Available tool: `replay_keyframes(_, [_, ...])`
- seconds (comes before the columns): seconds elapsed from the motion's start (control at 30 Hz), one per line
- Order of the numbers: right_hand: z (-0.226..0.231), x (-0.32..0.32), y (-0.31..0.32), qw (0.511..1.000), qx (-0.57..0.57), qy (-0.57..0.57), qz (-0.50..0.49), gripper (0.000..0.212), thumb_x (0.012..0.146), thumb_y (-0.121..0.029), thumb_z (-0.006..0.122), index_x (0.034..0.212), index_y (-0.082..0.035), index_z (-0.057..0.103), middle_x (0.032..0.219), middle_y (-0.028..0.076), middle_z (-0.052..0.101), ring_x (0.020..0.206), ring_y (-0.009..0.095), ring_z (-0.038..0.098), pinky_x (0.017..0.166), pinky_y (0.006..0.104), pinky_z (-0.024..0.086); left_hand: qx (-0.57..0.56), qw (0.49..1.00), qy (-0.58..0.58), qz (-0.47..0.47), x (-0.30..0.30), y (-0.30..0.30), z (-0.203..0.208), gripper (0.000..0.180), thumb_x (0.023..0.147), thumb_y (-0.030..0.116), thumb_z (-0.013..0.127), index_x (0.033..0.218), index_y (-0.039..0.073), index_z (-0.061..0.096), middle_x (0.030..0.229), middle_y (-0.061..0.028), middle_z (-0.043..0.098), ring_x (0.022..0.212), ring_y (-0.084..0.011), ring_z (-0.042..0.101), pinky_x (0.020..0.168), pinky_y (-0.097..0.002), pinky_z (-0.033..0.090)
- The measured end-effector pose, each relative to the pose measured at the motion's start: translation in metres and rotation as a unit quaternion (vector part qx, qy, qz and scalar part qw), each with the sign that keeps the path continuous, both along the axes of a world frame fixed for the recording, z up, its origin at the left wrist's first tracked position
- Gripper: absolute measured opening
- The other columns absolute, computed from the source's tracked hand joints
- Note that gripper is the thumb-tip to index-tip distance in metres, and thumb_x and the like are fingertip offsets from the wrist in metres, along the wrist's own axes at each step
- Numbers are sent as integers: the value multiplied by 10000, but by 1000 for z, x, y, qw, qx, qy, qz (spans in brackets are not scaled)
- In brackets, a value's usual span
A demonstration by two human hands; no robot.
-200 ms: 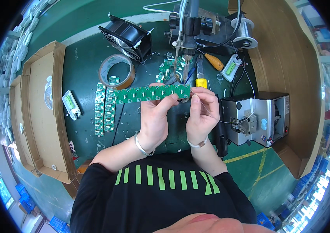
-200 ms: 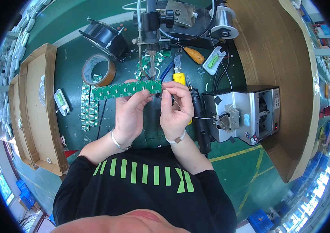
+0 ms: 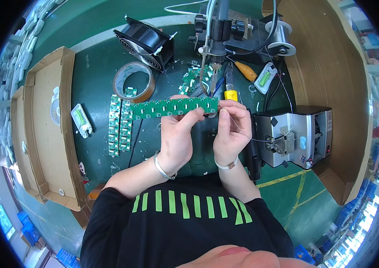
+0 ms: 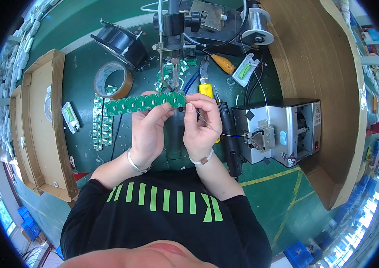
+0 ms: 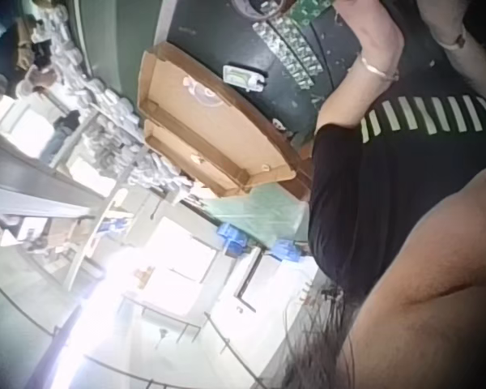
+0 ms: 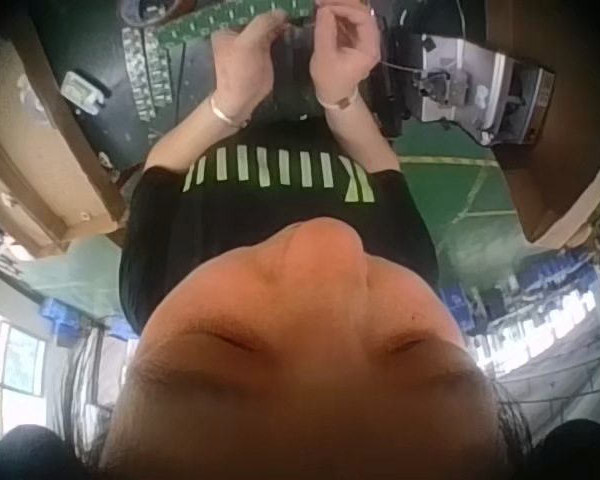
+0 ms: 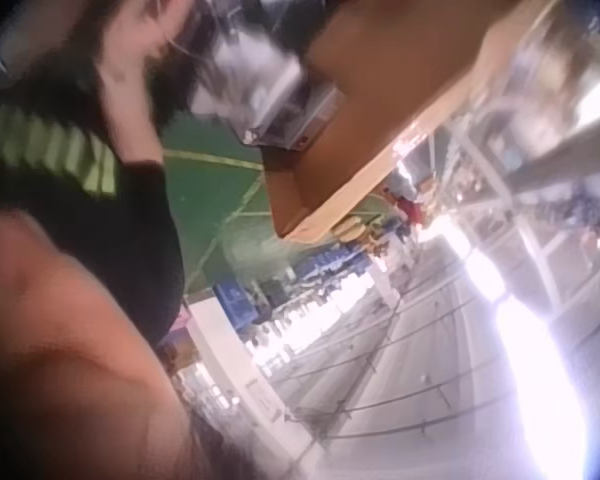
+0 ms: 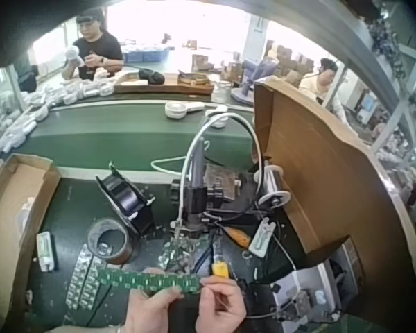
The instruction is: Assembling handheld fans and processing PCB strips at an industrial assembly station.
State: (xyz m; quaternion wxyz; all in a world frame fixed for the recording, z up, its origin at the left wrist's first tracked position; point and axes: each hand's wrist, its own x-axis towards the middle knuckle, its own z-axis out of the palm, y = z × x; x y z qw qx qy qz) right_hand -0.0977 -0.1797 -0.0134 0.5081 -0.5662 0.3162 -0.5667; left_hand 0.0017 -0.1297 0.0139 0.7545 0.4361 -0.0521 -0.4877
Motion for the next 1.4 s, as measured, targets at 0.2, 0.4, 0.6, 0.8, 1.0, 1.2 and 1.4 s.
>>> replay_keyframes(0.2, [2,0,1,1000,-11,-2,7,102,897,71,575,987,24,562,1070,135,597,950,164,580,857,278,473,-16,1000,-2,8,1,2,4,277,809,-40,648,1046,28,522,896,-54,645,834,-131,623,775,-274,492])
replay_keyframes(0.4, [0,0,1,999,-32,15,3,70,931,25,548,1000,17,555,1081,136,599,921,144,605,840,266,498,-1,1000,-3,6,0,2,3,285,805,-53,644,1046,31,517,931,-54,635,845,-131,619,788,-278,494])
replay_keyframes(0.6, [2,0,0,1000,-15,12,2,122,879,85,588,982,21,578,1065,127,590,943,165,577,849,273,473,-8,1000,-3,3,1,1,4,291,800,-58,643,1048,31,520,938,-51,630,856,-128,616,792,-273,491])
replay_keyframes(0.8, [2,-1,0,1000,-14,18,-2,126,876,90,587,979,19,579,1063,121,585,948,165,573,848,272,473,-2,1000,-3,4,0,-1,4,288,793,-56,649,1037,29,523,928,-60,637,834,-132,616,781,-270,483])
replay_keyframes(1.0, [3,0,1,1000,2,-27,4,99,911,62,559,1002,24,557,1082,125,567,934,150,578,844,268,484,2,1000,5,-2,1,0,1,268,793,-50,646,1022,24,528,886,-67,648,816,-134,616,761,-276,479])
replay_keyframes(1.2, [1,-2,0,1000,10,-13,1,82,923,46,553,1002,25,551,1077,122,562,937,142,580,852,275,492,11,1000,23,2,0,-1,0,264,797,-51,641,1024,22,528,872,-65,648,797,-138,616,751,-275,479])
replay_keyframes(1.4, [1,-3,1,1000,16,-23,0,72,926,35,556,997,23,555,1075,119,563,934,136,578,845,265,487,-9,1000,13,6,0,0,4,273,803,-54,639,1039,23,527,900,-58,635,824,-140,614,768,-275,477])
